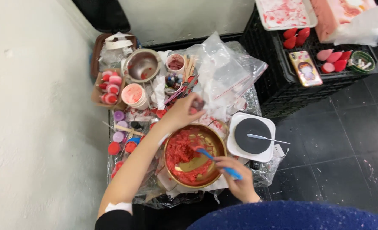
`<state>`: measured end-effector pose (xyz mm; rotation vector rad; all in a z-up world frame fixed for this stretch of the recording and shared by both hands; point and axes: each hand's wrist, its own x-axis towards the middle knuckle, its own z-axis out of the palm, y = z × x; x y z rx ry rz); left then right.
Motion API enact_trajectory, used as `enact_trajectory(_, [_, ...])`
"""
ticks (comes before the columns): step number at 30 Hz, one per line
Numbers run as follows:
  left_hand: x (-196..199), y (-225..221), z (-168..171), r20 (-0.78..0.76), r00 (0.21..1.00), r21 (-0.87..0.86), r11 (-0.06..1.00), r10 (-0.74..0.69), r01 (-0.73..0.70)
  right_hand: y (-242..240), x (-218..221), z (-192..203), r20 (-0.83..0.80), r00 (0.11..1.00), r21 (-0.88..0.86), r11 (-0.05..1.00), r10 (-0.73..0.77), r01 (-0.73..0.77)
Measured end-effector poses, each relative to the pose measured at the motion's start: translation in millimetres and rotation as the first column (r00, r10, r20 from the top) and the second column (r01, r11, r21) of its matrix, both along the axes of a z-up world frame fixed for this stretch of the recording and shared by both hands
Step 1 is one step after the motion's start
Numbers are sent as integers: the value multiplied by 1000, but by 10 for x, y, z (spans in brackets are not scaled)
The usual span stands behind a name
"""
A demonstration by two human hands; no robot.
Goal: Mixing a red substance in a bowl and filling small containers as part of a cosmetic or craft production process.
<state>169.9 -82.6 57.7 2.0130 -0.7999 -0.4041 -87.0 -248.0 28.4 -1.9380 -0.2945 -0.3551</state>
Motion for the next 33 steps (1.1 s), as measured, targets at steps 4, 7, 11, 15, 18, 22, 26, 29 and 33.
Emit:
enact_trajectory(4, [-436, 800, 185, 174, 976, -104, 988, 133, -116, -24, -44, -290, -50, 973, 273, 934, -224, 229])
enact_trajectory(7, [-910, 1138, 179, 178, 943, -155, 955, 280, -254, 2, -10, -288, 23, 932, 411, 853, -362, 321])
enact_trajectory(11, [-1449, 1337, -271, -47, 890, -236, 861, 453, -451, 75, 35, -332, -68, 904, 419, 810, -423, 410])
enact_trajectory(15, [-1712, 1351, -490, -115, 839, -323, 778, 532, -538, 250, 68, -356, -159, 930, 441, 819, -332, 368])
enact_trajectory(18, [-1783, 1273, -636, -218, 830, -445, 704, 514, -553, 401, 3, -339, -189, 944, 327, 889, -269, 319])
enact_trajectory(22, [-1884, 1148, -883, -382, 808, -612, 532, 448, -585, 500, -48, -337, -172, 950, 159, 944, -261, 288])
enact_trajectory(26, [-1965, 1130, -889, -449, 767, -671, 394, 457, -628, 508, -31, -374, -315, 930, 335, 894, -192, 298])
enact_trajectory(29, [-1960, 1179, -816, -434, 750, -673, 373, 500, -638, 431, -27, -453, -365, 921, 532, 780, -139, 328])
enact_trajectory(33, [-1940, 1264, -689, -366, 753, -641, 439, 546, -630, 306, -65, -524, -363, 921, 652, 666, -144, 361])
